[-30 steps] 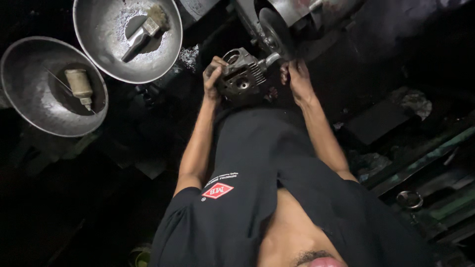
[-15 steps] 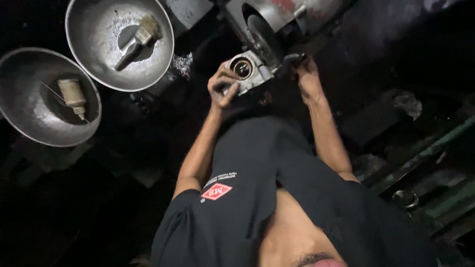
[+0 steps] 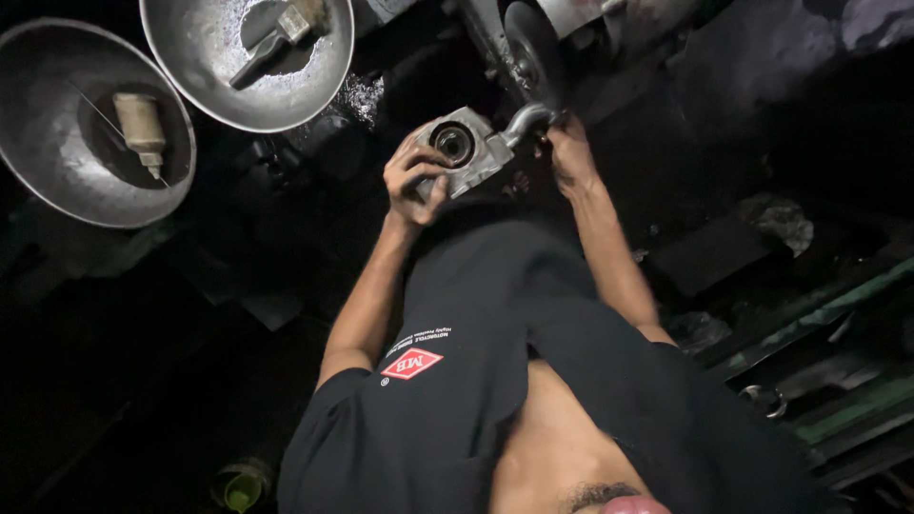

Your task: The person holds a metal engine part and repeatedly presses it against a rotating grinding wheel to smooth its surfaces. They rotate the part to grind different sides and edges, then briefly inspect it before continuing.

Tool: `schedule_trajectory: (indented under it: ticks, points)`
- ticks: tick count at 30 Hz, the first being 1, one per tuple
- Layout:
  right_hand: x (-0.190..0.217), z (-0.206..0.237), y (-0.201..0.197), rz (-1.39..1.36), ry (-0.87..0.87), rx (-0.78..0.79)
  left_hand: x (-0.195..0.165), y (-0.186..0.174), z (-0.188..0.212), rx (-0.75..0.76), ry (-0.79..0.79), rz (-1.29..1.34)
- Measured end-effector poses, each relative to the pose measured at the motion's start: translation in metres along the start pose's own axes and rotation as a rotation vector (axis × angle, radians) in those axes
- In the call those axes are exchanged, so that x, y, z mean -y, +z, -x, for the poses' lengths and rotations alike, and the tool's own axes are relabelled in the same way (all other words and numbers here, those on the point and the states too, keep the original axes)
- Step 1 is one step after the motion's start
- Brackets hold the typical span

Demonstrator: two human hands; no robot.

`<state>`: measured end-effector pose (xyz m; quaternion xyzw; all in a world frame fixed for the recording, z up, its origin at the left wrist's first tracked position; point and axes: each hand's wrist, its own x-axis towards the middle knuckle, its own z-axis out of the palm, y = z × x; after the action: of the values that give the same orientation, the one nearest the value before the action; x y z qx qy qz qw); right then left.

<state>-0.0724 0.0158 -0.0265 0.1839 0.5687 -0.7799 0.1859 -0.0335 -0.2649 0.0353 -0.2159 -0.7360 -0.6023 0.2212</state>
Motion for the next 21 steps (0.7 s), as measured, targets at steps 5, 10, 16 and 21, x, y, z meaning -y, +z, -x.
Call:
schedule_trajectory:
  ticks: [5, 10, 16, 21]
  points:
    - [0.009, -0.006, -0.013, 0.015, -0.034, -0.158, 0.009, 0.021, -0.023, 0.025, -0.031, 0.057]
    - [0.023, -0.009, -0.041, 0.064, -0.095, -0.204, 0.018, 0.043, -0.025, -0.031, -0.229, 0.213]
    - [0.009, -0.017, -0.024, 0.002, -0.098, -0.152, 0.028, 0.031, 0.005, -0.107, -0.449, 0.253]
    - [-0.001, -0.017, -0.002, 0.037, -0.065, 0.009, 0.019, 0.006, 0.012, -0.11, -0.194, 0.066]
